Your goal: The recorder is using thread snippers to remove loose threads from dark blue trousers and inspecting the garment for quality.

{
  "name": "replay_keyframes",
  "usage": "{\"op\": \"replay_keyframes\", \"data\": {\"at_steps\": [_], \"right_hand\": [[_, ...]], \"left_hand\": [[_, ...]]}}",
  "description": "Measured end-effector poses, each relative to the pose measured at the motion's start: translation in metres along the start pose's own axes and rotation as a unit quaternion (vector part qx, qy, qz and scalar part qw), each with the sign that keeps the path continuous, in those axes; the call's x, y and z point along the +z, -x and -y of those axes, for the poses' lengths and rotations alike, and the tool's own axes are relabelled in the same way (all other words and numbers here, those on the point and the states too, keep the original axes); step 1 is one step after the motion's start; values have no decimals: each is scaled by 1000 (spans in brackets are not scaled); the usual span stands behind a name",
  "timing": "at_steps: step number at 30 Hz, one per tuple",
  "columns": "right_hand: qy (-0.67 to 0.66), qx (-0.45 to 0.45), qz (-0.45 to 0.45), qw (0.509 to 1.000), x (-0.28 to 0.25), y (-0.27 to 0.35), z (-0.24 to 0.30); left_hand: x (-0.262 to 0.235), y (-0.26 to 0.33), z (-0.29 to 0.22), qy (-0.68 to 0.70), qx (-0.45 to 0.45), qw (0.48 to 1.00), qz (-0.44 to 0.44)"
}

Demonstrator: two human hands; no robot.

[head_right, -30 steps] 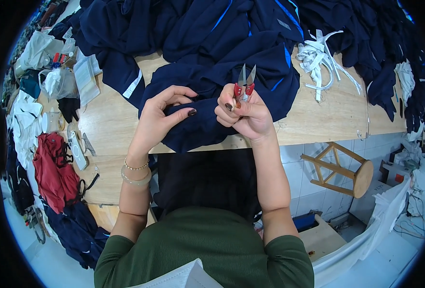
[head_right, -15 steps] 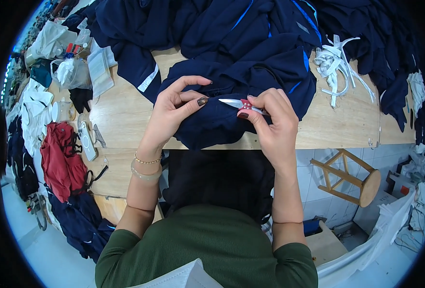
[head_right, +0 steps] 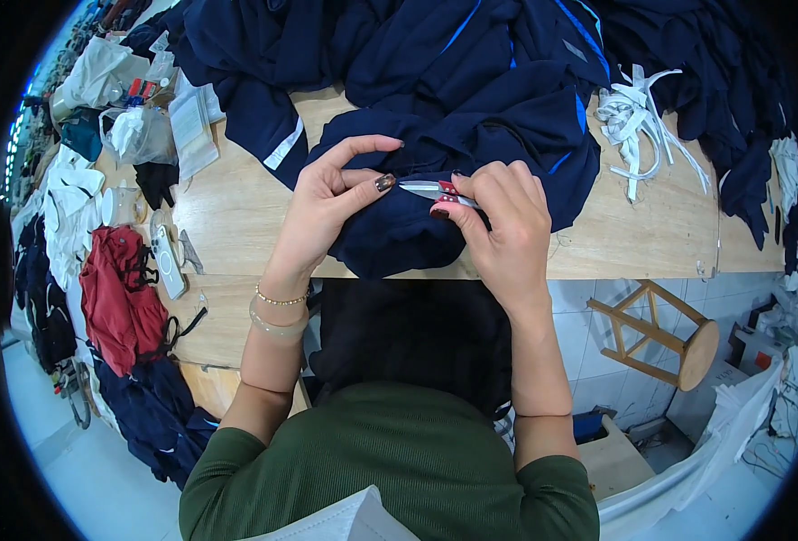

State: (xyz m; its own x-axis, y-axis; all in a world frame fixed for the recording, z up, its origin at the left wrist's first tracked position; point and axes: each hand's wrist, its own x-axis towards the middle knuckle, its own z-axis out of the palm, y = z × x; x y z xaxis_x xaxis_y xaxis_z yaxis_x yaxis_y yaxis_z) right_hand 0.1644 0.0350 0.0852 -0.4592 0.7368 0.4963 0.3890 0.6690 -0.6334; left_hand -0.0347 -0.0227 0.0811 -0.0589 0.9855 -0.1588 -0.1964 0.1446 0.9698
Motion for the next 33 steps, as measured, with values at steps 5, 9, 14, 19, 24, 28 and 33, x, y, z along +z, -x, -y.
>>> {"op": "replay_keyframes", "data": {"at_steps": [5, 9, 14, 19, 24, 28, 33], "right_hand": [[71, -57, -2, 996, 1, -2, 1], [68, -58, 3, 996, 3, 1, -2], [6, -62, -45, 997, 5, 11, -1], [100, -135, 16, 986, 10, 23, -7], [146, -159, 48, 975, 7, 24, -6], [155, -163, 60, 972, 4, 22, -3], [171, -167, 71, 968, 2, 20, -4]], "left_hand": [[1, -1, 0, -7, -1, 1000, 1], [1, 0, -1, 8, 10, 1000, 5], [-7, -2, 14, -155, 55, 986, -14], [-6, 5, 3, -293, 161, 940, -71], [-1, 19, -12, -190, 179, 965, 9], [6, 26, -15, -61, 114, 991, 25], [2, 27, -14, -57, 106, 992, 28]]}}
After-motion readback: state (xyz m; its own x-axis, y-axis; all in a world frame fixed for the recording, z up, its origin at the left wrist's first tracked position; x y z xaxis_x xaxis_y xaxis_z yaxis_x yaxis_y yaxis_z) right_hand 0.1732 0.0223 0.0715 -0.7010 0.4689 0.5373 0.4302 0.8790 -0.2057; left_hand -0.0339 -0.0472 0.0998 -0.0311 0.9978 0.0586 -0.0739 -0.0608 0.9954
